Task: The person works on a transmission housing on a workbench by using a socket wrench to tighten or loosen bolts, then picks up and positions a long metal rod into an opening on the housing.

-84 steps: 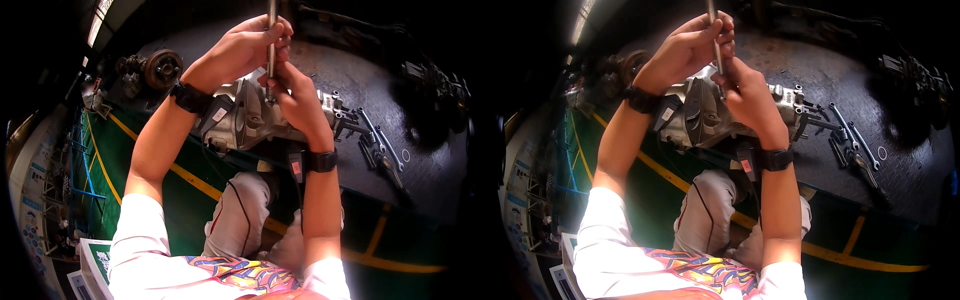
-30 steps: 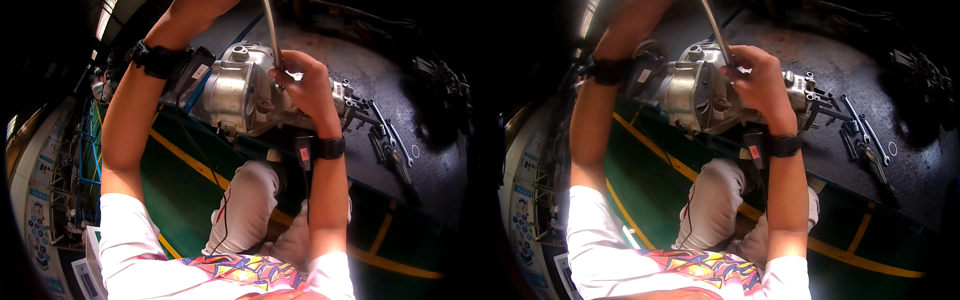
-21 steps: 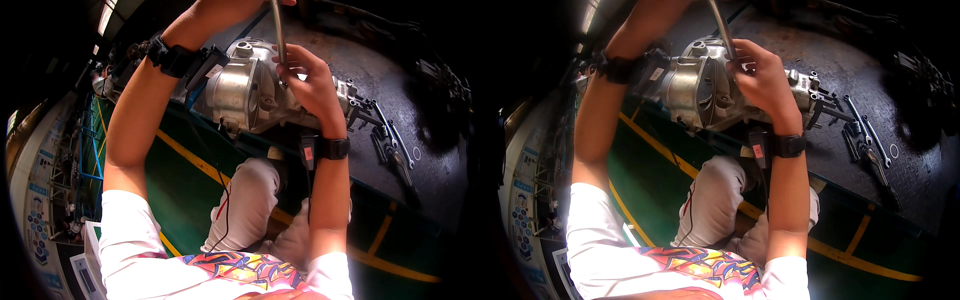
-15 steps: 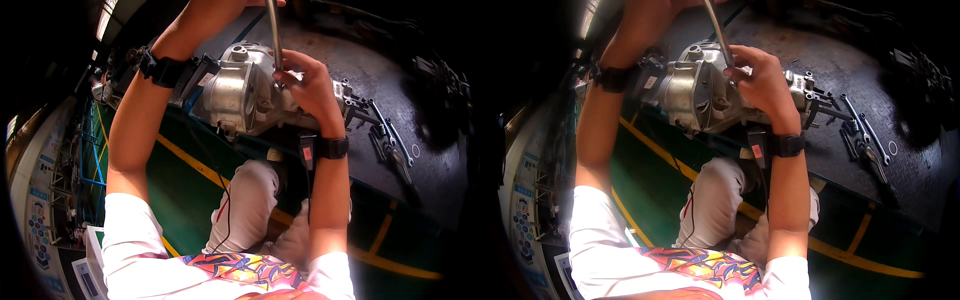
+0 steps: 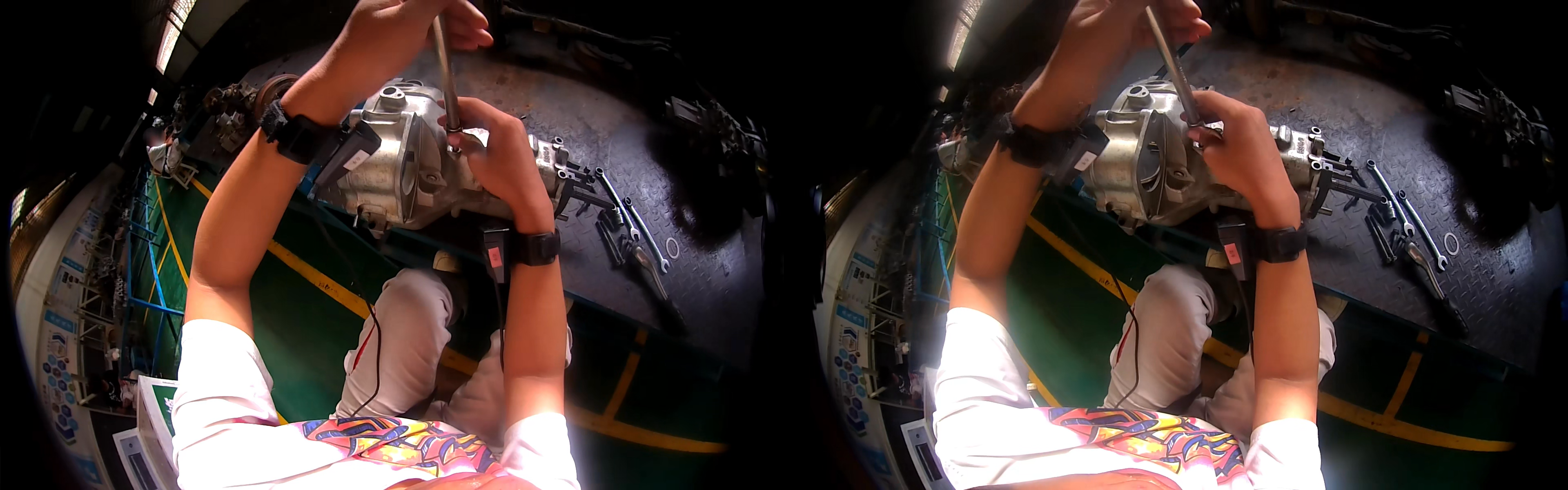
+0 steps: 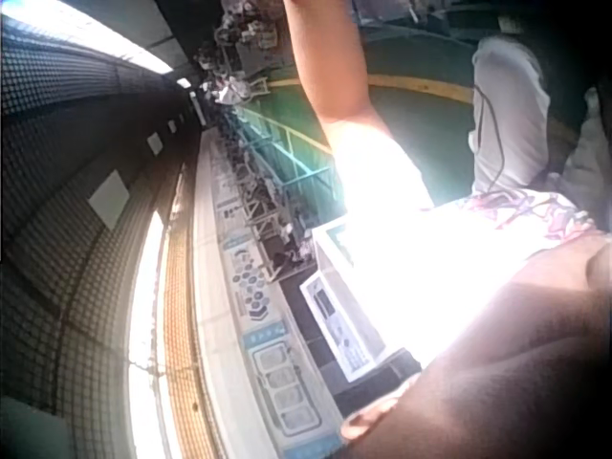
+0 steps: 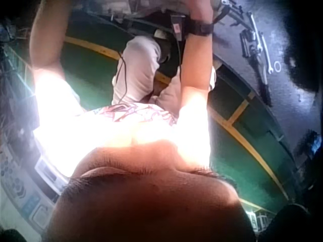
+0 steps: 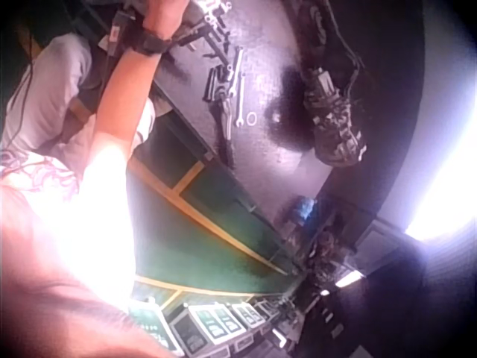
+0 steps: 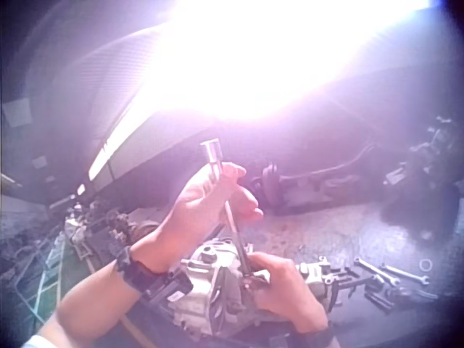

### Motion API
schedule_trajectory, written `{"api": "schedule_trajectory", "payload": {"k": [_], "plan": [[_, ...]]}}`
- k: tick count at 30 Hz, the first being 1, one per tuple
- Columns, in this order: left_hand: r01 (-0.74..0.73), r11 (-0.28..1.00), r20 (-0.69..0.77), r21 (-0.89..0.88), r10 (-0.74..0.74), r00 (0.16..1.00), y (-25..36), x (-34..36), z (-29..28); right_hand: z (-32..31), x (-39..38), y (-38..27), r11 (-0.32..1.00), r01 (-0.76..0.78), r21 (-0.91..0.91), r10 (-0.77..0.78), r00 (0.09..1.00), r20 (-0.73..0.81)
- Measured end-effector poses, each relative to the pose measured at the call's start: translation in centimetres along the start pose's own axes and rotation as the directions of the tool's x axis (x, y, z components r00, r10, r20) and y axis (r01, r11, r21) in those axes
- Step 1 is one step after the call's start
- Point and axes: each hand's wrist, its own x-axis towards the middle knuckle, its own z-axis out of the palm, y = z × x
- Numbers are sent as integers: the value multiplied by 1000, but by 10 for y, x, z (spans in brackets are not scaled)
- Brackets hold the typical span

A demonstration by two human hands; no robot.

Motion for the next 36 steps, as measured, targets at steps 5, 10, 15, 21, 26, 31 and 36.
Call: {"api": "schedule_trajectory", "payload": {"k": [5,10,15,21,26,31,36], "plan": [[160,978,-37,-132,-167,985,-22,-9,6,-1,-3,3,979,-99,179,87,994,70],[80,996,-217,-45,-88,972,-11,-10,1,-6,-9,0,916,108,-387,-97,994,47],[-229,932,-343,280,320,883,-7,-17,-2,-4,-7,6,918,78,-388,-60,997,58],[-272,940,-493,203,339,801,35,-15,-15,5,-9,3,942,41,-334,-68,995,-68],[-299,941,-608,158,331,722,49,-25,-13,8,-7,7,917,146,-371,-155,988,5],[-248,963,-524,103,264,810,49,-37,-21,2,-7,-12,904,111,-414,-158,984,-82],[-226,964,-531,142,267,804,48,-43,-9,-2,-7,1,855,91,-511,-106,994,-1]]}}
